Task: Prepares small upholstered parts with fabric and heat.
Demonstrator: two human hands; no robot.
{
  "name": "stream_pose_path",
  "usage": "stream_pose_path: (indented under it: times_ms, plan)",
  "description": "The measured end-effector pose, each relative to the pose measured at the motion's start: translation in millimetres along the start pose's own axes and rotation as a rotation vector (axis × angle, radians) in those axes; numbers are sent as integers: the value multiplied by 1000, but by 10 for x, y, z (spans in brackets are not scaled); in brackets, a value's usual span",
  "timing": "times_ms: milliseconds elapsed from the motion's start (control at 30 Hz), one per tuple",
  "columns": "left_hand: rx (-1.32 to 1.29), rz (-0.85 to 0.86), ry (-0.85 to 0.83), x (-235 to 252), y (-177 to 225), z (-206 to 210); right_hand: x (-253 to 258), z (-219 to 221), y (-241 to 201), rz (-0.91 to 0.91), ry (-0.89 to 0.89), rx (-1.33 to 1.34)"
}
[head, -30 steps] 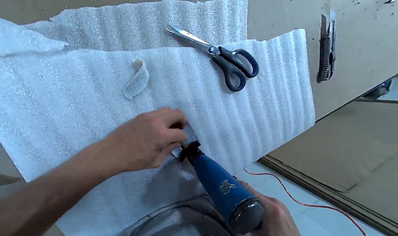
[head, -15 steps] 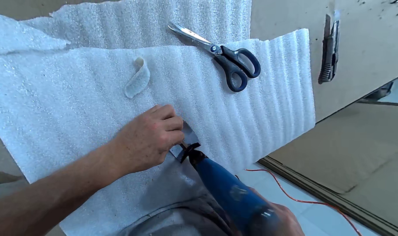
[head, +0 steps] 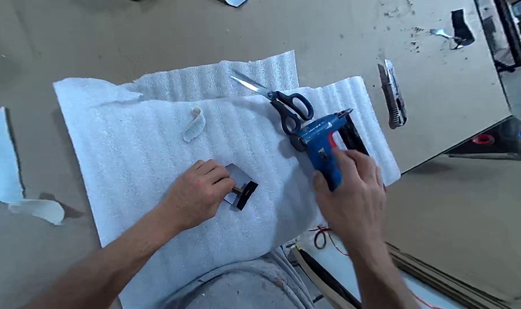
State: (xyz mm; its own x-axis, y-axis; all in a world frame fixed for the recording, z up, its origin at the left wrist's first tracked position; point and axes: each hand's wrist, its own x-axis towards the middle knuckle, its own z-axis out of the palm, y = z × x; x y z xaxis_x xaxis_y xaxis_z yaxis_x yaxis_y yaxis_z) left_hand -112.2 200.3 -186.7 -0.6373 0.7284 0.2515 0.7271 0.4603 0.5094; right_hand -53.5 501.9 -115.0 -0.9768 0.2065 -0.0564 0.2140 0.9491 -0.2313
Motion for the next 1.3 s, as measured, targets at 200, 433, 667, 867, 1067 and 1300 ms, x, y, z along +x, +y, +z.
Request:
stream_pose_path:
  times_ms: [200, 433, 667, 867, 1067, 1300]
  plan:
    - [41, -134, 84, -151, 245, 159, -430, 566, -698, -123, -39, 382]
    - [105, -191, 185, -198, 444, 292, -332, 531, -954, -133, -49, 21]
    - [-79, -196, 11, -45, 331, 158, -81, 309, -1099, 62, -444, -4]
    - [-109, -238, 146, -127, 365, 242, 93, 269, -1196, 191, -590, -45]
    - [-49, -313, 156, -119, 446, 280, -114, 477, -1092, 30, -249, 46]
    - [-46, -295, 154, -140, 442, 331, -259, 375, -553, 194, -154, 1021]
